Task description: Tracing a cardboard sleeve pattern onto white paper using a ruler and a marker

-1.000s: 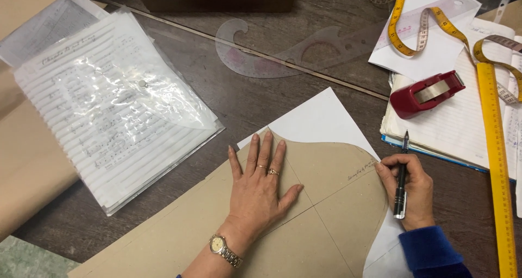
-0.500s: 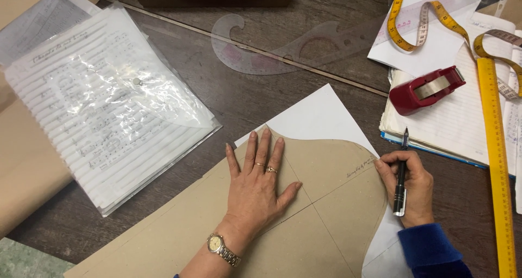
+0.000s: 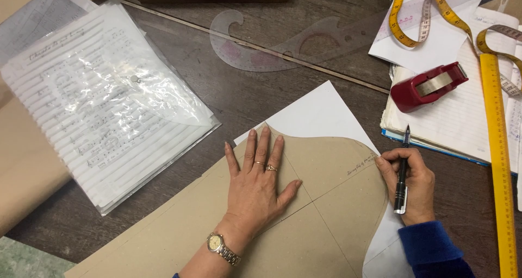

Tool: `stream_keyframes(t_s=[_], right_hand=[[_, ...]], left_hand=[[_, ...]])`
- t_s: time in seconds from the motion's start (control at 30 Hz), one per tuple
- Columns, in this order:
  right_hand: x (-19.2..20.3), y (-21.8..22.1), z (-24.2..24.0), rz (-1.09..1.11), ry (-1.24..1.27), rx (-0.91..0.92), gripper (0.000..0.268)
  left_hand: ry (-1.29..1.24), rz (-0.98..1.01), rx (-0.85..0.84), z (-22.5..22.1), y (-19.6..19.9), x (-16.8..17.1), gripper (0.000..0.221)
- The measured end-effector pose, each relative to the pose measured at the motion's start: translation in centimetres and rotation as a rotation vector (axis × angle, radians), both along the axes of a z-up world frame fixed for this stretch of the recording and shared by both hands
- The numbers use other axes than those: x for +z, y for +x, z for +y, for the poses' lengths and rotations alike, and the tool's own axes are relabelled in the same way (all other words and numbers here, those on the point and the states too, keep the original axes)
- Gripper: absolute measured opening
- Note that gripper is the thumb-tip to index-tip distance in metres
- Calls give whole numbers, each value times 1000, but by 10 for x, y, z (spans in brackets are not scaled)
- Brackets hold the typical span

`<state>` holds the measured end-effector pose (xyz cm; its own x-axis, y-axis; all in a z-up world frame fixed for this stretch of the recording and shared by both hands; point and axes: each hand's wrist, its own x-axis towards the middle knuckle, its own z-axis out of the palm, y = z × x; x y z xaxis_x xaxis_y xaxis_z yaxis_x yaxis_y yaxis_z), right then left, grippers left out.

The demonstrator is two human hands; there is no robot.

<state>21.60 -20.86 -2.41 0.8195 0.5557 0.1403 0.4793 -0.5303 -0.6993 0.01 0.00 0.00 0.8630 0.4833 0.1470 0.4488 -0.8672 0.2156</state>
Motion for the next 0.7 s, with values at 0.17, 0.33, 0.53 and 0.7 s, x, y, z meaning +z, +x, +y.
stream_keyframes(t_s=[0.17,0.33,0.53,0.7], right_hand=[[4,-2,3,12,21,6,14],[-2,1,-3,-23,-24,-11,14],[7,-2,1,-22,17,19,20],[6,1,4,-49,92,81,21]], left_hand=[[12,19,2,0,0,-1,89],[-7,41,-30,2,0,-5,92],[-18,87,-72,0,-2,-3,108],[-33,357,-57,0,1,7,119]])
